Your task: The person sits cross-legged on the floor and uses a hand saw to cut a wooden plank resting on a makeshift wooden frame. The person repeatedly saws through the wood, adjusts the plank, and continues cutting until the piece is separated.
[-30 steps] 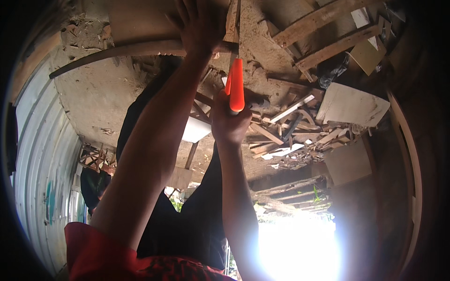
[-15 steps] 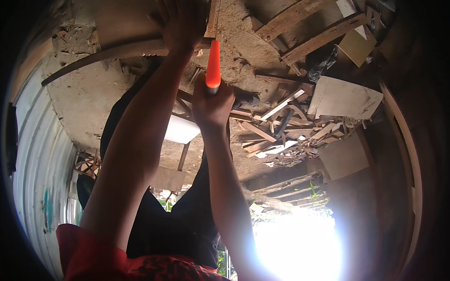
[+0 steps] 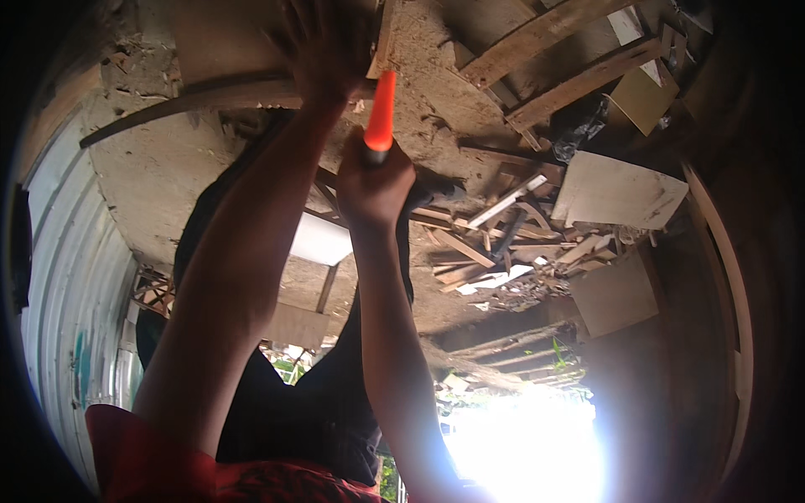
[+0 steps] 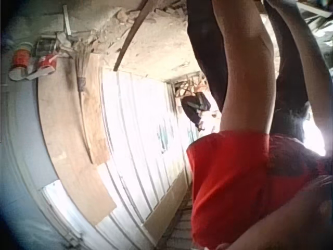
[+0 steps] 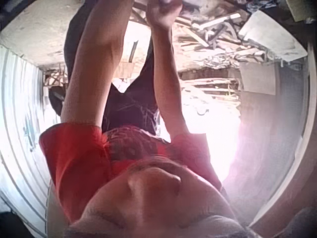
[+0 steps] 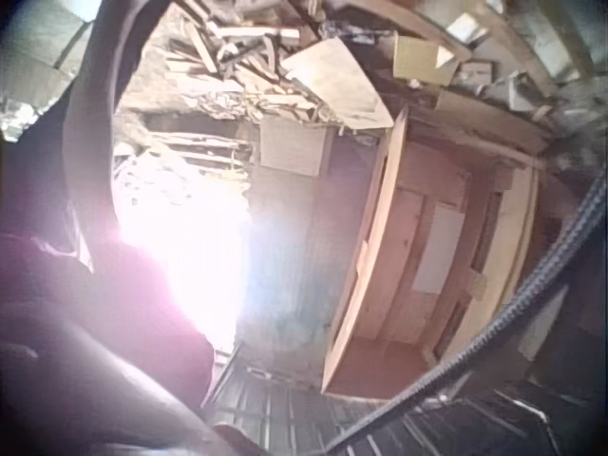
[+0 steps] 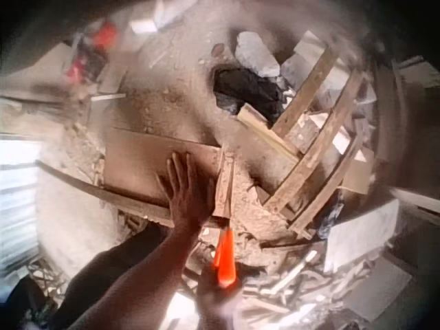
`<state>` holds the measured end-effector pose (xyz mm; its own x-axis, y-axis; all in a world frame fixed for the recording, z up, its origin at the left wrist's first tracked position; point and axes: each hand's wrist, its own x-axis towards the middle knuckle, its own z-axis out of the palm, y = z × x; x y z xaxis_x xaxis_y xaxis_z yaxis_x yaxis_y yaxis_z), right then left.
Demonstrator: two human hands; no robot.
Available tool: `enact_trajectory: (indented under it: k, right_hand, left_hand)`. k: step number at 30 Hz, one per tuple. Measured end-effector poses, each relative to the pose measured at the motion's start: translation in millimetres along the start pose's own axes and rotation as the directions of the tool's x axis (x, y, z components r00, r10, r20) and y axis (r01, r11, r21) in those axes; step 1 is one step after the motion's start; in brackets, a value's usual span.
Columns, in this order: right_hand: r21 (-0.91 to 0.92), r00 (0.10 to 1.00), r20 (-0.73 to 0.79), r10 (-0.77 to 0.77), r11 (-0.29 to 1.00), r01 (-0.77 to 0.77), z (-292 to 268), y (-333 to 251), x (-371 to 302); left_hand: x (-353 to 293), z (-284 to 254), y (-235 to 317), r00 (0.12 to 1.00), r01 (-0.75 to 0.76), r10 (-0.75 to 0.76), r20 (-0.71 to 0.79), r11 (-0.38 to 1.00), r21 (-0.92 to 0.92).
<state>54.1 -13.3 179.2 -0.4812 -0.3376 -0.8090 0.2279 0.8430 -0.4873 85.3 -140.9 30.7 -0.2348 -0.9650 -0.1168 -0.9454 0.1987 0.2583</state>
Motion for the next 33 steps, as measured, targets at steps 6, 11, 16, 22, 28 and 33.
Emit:
enact_trajectory:
  k: [6,11,16,22,28,33]
  right_hand:
    - [0.023,0.988,0.013,-0.153,0.988,0.153,-40.5,10.9,-157.8]
    - [-0.042,0.974,-0.057,-0.219,0.975,0.217,-20.4,22.1,-80.4]
    - [-0.027,0.972,-0.163,-0.169,0.986,0.167,19.8,-1.9,-7.9]
    - [-0.059,0.992,-0.051,-0.116,0.992,0.113,-43.0,10.1,-182.9]
    - [0.010,0.955,0.236,-0.177,0.984,0.180,17.9,26.1,-152.3]
    - [-0.147,0.960,0.017,-0.278,0.949,0.277,2.5,63.5,-157.4]
  left_hand:
    - [13.4,-0.8,-10.3,0.999,0.021,-0.022,-0.036,1.000,-0.015]
    - [17.8,-2.1,-11.6,0.999,-0.005,0.006,-0.045,1.000,0.019]
    - [15.8,10.3,-9.9,0.999,-0.049,0.050,-0.007,0.999,0.011]
    - [12.1,2.3,-11.2,1.000,0.019,-0.019,-0.008,1.000,-0.007]
    - [19.2,0.1,-0.5,0.999,-0.011,0.007,-0.041,0.995,-0.102]
    - [19.0,6.8,-17.4,0.998,-0.015,0.014,-0.060,1.000,-0.013]
